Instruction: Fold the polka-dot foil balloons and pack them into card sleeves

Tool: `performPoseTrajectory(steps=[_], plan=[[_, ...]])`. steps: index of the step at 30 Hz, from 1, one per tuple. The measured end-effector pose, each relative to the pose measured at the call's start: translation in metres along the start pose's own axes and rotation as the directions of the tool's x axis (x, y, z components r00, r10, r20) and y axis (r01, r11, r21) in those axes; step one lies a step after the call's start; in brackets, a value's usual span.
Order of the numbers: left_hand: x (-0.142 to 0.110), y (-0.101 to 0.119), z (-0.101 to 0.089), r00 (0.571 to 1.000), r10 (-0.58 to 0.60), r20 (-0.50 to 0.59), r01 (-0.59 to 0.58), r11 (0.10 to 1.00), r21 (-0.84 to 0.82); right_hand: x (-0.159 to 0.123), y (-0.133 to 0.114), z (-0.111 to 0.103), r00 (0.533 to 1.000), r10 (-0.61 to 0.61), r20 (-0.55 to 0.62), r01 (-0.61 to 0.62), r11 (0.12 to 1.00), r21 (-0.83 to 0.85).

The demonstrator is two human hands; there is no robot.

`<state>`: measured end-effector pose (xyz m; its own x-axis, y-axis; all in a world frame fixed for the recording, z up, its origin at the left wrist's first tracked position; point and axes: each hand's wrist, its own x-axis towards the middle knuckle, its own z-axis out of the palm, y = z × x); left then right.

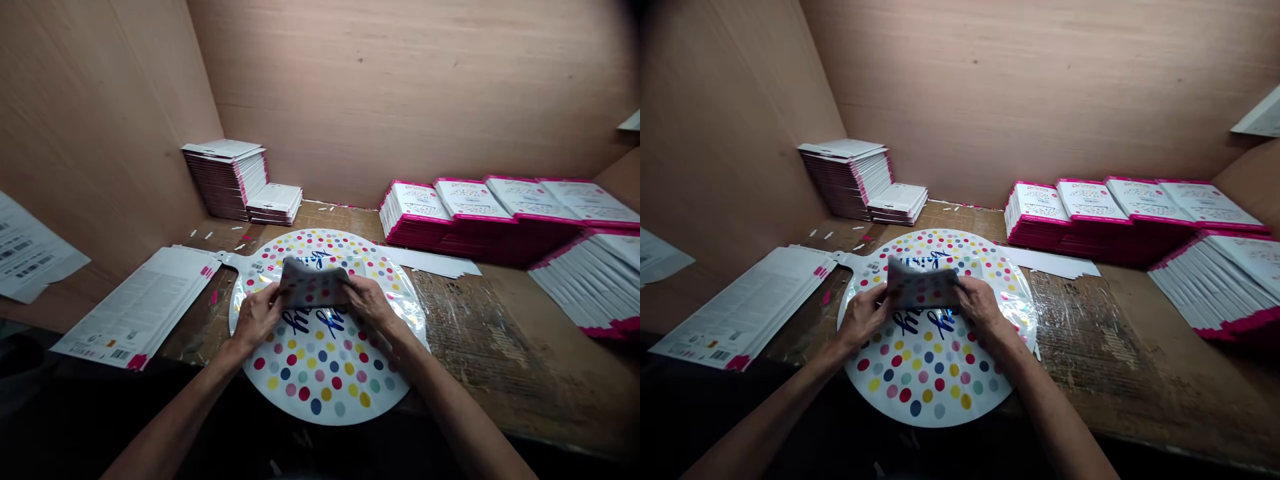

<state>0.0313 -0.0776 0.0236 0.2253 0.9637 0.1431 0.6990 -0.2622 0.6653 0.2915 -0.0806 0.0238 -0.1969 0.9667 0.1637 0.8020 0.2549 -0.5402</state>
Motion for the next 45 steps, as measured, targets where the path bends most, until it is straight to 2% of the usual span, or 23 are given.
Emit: performPoseTrajectory(steps=[4, 6, 8, 10, 11, 13, 15, 17, 18, 19, 20, 22, 23, 24, 26, 27, 28, 30, 32, 35, 40, 42, 45], plan=[[0.022, 0.001, 0.003, 0.962, -0.273, -0.023, 0.271, 0.960, -0.069, 0.019, -0.015, 0.005, 0.932, 0.360, -0.028, -0.357, 0.905, -0.233], [0.028, -0.001, 0.006, 0.939, -0.345, 0.014, 0.344, 0.930, -0.128, 0.017, -0.029, 0.009, 0.929, 0.351, -0.115, -0.369, 0.876, -0.311], [0.031, -0.004, 0.009, 0.928, -0.371, 0.036, 0.371, 0.906, -0.205, 0.012, -0.047, 0.017, 0.974, 0.143, -0.173, -0.202, 0.894, -0.399], [0.032, -0.008, 0.013, 0.919, -0.390, 0.051, 0.386, 0.872, -0.301, 0.011, -0.069, 0.030, 0.991, -0.102, -0.088, 0.048, 0.877, -0.478], [0.031, -0.009, 0.014, 0.913, -0.403, 0.062, 0.398, 0.850, -0.345, 0.012, -0.078, 0.037, 0.986, -0.164, -0.004, 0.141, 0.860, -0.490], [0.028, -0.009, 0.011, 0.900, -0.426, 0.094, 0.428, 0.820, -0.380, 0.018, -0.091, 0.051, 0.975, -0.177, 0.137, 0.222, 0.829, -0.513], [0.023, -0.006, 0.002, 0.906, -0.419, 0.051, 0.416, 0.865, -0.282, 0.020, -0.094, 0.058, 0.964, -0.187, 0.189, 0.262, 0.795, -0.547], [0.019, -0.001, -0.011, 0.959, -0.265, -0.097, 0.256, 0.962, -0.096, 0.011, -0.087, 0.054, 0.932, -0.293, 0.212, 0.362, 0.752, -0.551], [0.019, 0.001, -0.018, 0.985, -0.099, -0.141, 0.100, 0.995, -0.001, 0.002, -0.081, 0.047, 0.904, -0.358, 0.232, 0.426, 0.731, -0.532], [0.020, 0.002, -0.023, 0.988, 0.099, -0.122, -0.090, 0.993, 0.073, -0.010, -0.075, 0.039, 0.873, -0.417, 0.253, 0.487, 0.718, -0.498], [0.022, 0.002, -0.027, 0.956, 0.291, -0.038, -0.286, 0.952, 0.108, -0.022, -0.068, 0.029, 0.841, -0.465, 0.276, 0.541, 0.711, -0.449], [0.029, 0.000, -0.028, 0.811, 0.533, 0.241, -0.563, 0.823, 0.073, -0.045, -0.054, 0.011, 0.794, -0.518, 0.318, 0.605, 0.727, -0.325], [0.033, -0.001, -0.026, 0.744, 0.558, 0.368, -0.613, 0.789, 0.043, -0.053, -0.047, 0.004, 0.784, -0.531, 0.323, 0.611, 0.751, -0.248], [0.036, -0.003, -0.023, 0.708, 0.539, 0.457, -0.616, 0.787, 0.025, -0.058, -0.039, 0.000, 0.796, -0.526, 0.300, 0.586, 0.793, -0.165], [0.039, -0.003, -0.016, 0.732, 0.458, 0.505, -0.539, 0.842, 0.016, -0.056, -0.024, -0.002, 0.916, -0.369, 0.156, 0.373, 0.928, 0.001], [0.039, 0.000, -0.011, 0.775, 0.412, 0.479, -0.476, 0.879, 0.013, -0.051, -0.017, -0.001, 0.979, -0.196, 0.057, 0.190, 0.978, 0.087], [0.038, 0.004, -0.007, 0.832, 0.357, 0.425, -0.400, 0.916, 0.014, -0.043, -0.012, 0.001, 1.000, 0.016, -0.022, -0.012, 0.985, 0.172], [0.036, 0.015, 0.002, 0.939, 0.193, 0.286, -0.217, 0.975, 0.055, -0.023, -0.005, 0.005, 0.925, 0.372, -0.076, -0.343, 0.905, 0.252], [0.035, 0.028, 0.012, 0.984, -0.004, 0.177, -0.026, 0.986, 0.167, -0.007, -0.005, 0.005, 0.861, 0.507, -0.047, -0.496, 0.857, 0.140], [0.038, 0.043, 0.026, 0.979, -0.174, 0.107, 0.123, 0.921, 0.369, 0.007, -0.014, -0.001, 0.838, 0.545, -0.034, -0.545, 0.829, -0.125], [0.036, 0.049, 0.039, 0.990, -0.127, 0.056, 0.080, 0.851, 0.519, 0.022, -0.030, -0.010, 0.844, 0.529, -0.088, -0.509, 0.740, -0.440], [0.032, 0.049, 0.041, 0.995, -0.087, 0.042, 0.051, 0.838, 0.543, 0.035, -0.034, -0.013, 0.895, 0.444, -0.049, -0.403, 0.753, -0.521], [0.026, 0.047, 0.042, 0.998, -0.056, 0.024, 0.034, 0.843, 0.537, 0.056, -0.039, -0.017, 0.944, 0.298, 0.145, -0.178, 0.825, -0.537]])
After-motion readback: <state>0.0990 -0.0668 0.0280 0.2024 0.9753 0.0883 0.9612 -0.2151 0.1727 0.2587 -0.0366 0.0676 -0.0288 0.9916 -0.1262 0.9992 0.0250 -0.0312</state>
